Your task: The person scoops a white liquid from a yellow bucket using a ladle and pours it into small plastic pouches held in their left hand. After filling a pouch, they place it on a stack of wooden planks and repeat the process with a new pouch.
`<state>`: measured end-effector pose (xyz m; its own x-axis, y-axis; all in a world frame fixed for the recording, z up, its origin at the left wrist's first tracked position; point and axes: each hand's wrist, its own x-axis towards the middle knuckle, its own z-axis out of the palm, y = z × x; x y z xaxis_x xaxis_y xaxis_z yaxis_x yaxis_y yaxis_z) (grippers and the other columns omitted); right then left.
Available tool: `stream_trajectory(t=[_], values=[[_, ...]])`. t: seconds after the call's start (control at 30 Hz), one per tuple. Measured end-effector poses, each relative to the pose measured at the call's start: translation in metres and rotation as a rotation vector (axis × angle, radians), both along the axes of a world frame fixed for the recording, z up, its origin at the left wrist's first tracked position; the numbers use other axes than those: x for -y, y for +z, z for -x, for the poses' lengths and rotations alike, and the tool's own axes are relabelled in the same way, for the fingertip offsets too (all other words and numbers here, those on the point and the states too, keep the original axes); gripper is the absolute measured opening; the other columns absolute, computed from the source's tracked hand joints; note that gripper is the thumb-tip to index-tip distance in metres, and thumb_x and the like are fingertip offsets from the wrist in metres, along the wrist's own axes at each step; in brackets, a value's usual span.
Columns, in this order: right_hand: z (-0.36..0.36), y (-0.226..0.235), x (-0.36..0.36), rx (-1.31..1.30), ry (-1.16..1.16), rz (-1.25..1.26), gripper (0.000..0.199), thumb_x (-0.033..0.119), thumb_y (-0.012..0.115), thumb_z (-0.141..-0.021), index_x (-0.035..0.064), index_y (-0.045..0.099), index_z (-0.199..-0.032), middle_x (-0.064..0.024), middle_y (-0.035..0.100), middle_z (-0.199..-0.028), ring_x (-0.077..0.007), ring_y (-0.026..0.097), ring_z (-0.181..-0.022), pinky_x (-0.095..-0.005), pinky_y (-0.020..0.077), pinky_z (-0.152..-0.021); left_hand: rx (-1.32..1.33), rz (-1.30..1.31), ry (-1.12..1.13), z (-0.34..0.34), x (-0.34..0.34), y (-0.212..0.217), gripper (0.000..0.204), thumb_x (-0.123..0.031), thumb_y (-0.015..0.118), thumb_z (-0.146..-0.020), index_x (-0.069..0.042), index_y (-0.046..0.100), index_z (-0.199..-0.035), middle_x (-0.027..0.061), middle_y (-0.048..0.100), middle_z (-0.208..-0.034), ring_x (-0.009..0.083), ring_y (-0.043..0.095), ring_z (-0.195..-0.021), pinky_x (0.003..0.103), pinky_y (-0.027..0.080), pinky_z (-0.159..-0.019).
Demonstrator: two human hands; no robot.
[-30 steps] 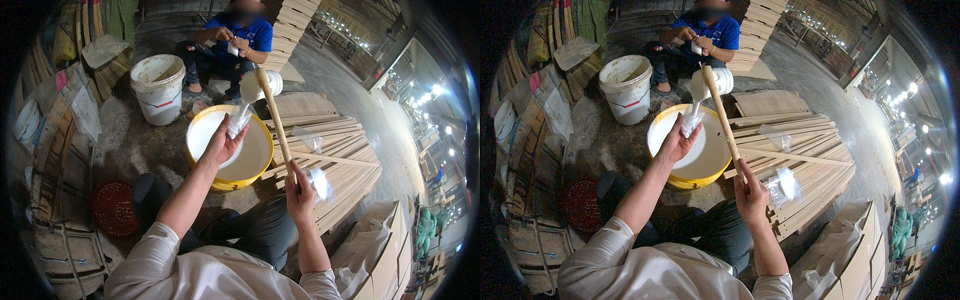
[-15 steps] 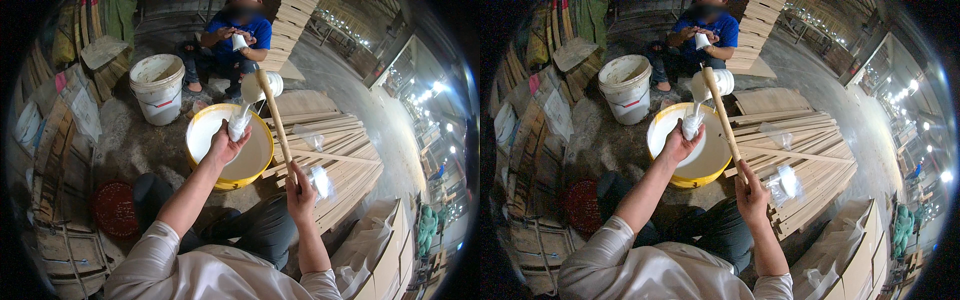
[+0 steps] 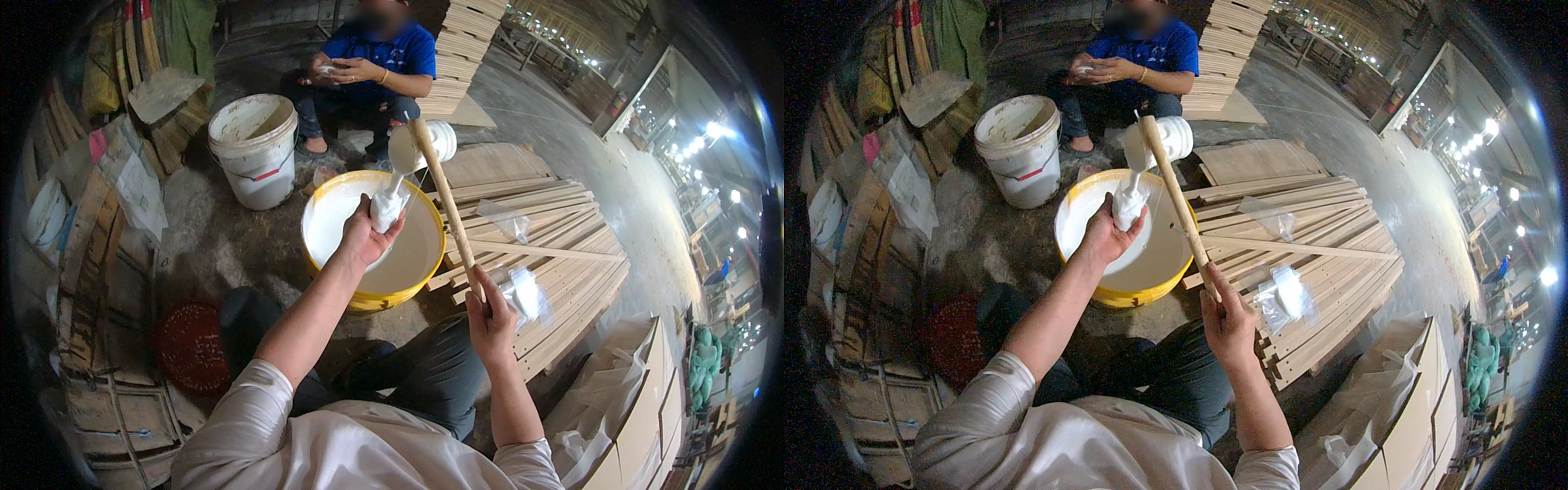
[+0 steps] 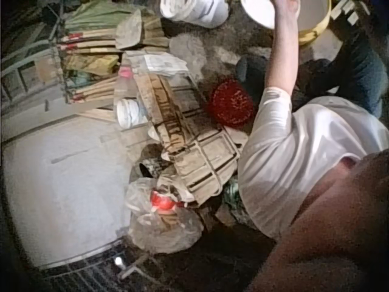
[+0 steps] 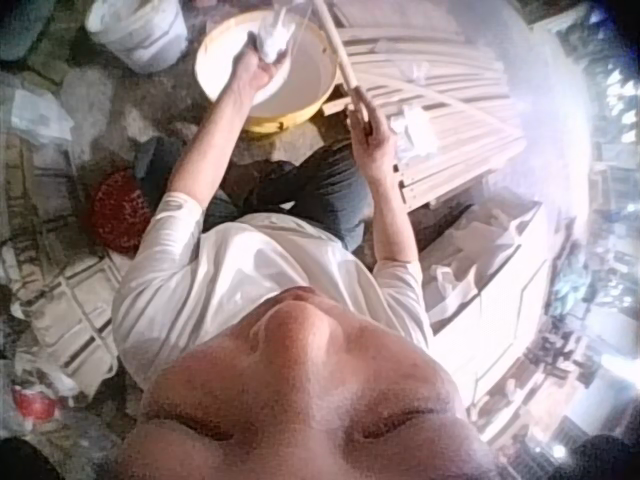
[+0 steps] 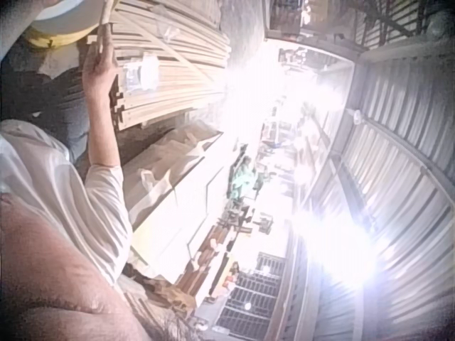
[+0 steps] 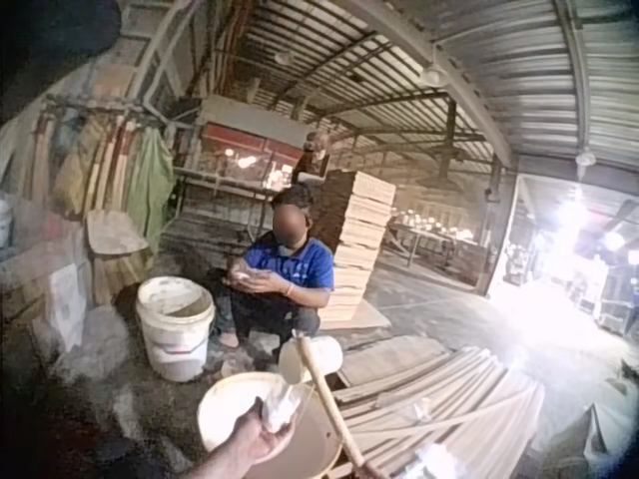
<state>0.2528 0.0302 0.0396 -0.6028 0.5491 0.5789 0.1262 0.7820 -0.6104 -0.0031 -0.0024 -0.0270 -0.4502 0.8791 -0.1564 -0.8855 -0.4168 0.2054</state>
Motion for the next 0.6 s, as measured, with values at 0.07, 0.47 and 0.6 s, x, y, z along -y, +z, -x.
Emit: stream_trajectory(t=[0.07, 0.47, 0.6], values=[[-0.0004, 0.0005, -0.0001, -0.006, 0.005, 0.017, 0.034, -0.002, 0.055, -0.082, 0.0033, 0.056, -0.116, 0.0023, 0.048, -0.063, -0.0049, 0.036, -0.051, -0.0207, 0.0313, -0.047, -0.001, 0.003, -0.009, 0.0002, -0.0004, 0.0013, 0.044, -0.041, 0.032, -0.096, -0.005, 0.045, -0.117, 0.0134, 0.056, -0.104, 0.0271, 0.058, -0.091, 0.036, 0.054, -0.076], [-0.0036, 0.0002, -0.0030, 0.003, 0.018, -0.025, 0.037, -0.002, 0.056, -0.082, 0.0038, 0.055, -0.118, -0.0021, 0.058, -0.071, -0.0061, 0.043, -0.052, -0.0210, 0.0364, -0.049, 0.023, 0.057, 0.005, 0.0012, -0.0050, -0.0012, 0.040, -0.040, 0.033, -0.095, -0.010, 0.049, -0.115, 0.0092, 0.057, -0.108, 0.0260, 0.058, -0.095, 0.035, 0.053, -0.075], [-0.0041, -0.0010, -0.0029, -0.006, 0.027, -0.020, 0.037, -0.002, 0.055, -0.082, 0.0036, 0.054, -0.119, -0.0030, 0.059, -0.073, -0.0060, 0.043, -0.052, -0.0210, 0.0365, -0.049, 0.017, 0.077, 0.018, 0.0007, -0.0064, -0.0008, 0.040, -0.040, 0.033, -0.096, -0.009, 0.050, -0.114, 0.0094, 0.058, -0.107, 0.0260, 0.058, -0.094, 0.035, 0.053, -0.074]])
